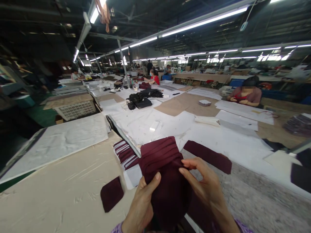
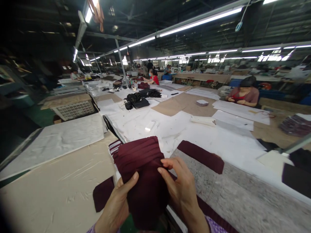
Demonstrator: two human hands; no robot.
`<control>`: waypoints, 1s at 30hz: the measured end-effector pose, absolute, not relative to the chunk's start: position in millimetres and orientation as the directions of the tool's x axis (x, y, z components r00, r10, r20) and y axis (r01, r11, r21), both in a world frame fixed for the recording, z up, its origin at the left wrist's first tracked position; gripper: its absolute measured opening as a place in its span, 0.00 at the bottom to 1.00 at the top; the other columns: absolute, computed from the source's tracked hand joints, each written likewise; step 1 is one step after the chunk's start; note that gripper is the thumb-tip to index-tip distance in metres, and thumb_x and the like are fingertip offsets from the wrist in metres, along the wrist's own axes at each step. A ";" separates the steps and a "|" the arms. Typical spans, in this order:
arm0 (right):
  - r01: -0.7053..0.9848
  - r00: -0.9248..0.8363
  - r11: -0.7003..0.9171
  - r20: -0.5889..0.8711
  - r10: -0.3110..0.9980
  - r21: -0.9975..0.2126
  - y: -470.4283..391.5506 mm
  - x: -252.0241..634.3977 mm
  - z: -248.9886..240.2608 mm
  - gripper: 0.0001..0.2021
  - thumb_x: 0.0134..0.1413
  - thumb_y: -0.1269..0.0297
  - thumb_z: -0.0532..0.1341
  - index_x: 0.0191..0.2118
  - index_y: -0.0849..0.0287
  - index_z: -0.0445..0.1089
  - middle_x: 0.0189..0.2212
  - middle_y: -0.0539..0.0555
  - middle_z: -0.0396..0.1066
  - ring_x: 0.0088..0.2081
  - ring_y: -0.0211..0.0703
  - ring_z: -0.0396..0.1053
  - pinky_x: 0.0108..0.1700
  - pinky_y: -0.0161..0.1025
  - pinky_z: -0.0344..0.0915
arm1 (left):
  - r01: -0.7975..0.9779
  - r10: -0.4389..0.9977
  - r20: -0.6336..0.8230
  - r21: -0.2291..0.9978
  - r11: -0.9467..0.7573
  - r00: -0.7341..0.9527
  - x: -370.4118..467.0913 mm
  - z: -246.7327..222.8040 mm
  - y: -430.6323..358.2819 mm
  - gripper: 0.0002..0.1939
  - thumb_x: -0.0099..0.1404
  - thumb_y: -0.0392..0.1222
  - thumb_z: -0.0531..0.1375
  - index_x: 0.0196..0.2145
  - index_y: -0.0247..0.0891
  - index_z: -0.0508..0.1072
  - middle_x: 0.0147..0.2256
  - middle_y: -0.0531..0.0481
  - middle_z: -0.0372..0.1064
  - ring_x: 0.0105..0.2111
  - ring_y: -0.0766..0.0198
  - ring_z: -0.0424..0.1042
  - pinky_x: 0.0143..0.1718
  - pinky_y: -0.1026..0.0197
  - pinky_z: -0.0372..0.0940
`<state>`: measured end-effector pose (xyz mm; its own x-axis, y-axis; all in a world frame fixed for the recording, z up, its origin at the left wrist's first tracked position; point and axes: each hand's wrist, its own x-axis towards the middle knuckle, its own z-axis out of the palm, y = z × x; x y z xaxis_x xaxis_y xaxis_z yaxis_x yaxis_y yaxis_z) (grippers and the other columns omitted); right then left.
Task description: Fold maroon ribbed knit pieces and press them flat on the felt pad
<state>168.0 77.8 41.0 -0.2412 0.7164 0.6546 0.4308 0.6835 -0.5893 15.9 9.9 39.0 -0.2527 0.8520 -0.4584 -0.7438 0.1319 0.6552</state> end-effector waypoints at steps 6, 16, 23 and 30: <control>0.451 -0.224 0.720 0.715 0.663 -0.527 74.5 162.3 39.7 0.06 0.56 0.71 0.59 0.40 0.58 0.68 0.28 0.50 0.67 0.31 0.38 0.67 0.35 0.37 0.66 | -0.742 0.837 -0.479 0.656 0.140 -0.265 13.9 35.8 7.8 0.30 0.53 0.42 0.67 0.52 0.39 0.62 0.42 0.46 0.76 0.50 0.54 0.70 0.55 0.52 0.63; 0.377 -0.169 0.554 0.533 0.829 -0.742 71.9 156.3 40.8 0.09 0.51 0.63 0.63 0.39 0.57 0.70 0.28 0.50 0.72 0.27 0.39 0.69 0.32 0.36 0.69 | -0.782 0.857 -0.445 0.617 0.085 -0.258 14.3 34.7 3.4 0.37 0.51 0.42 0.68 0.57 0.42 0.61 0.46 0.45 0.74 0.50 0.53 0.70 0.56 0.50 0.60; 0.365 -0.244 0.506 0.444 0.862 -0.781 71.0 154.8 41.3 0.09 0.51 0.62 0.62 0.39 0.55 0.71 0.29 0.50 0.73 0.27 0.39 0.70 0.31 0.36 0.71 | -0.776 0.875 -0.393 0.630 0.032 -0.283 13.6 43.2 -0.7 0.33 0.50 0.41 0.69 0.54 0.42 0.66 0.42 0.46 0.76 0.48 0.51 0.72 0.57 0.49 0.59; 0.249 -0.337 0.417 0.325 0.883 -0.874 93.1 177.1 0.0 0.15 0.42 0.52 0.67 0.34 0.55 0.72 0.29 0.51 0.77 0.28 0.45 0.76 0.28 0.31 0.74 | -0.714 0.987 -0.099 0.700 -0.019 -0.123 9.4 33.2 -0.4 0.22 0.51 0.48 0.67 0.42 0.33 0.76 0.38 0.39 0.76 0.43 0.47 0.73 0.52 0.45 0.62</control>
<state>177.1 93.1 0.0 -0.3373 0.8834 0.3253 0.2488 0.4169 -0.8742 9.4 -0.4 33.2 -0.1232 0.9874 -0.0993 -0.7138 -0.0186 0.7001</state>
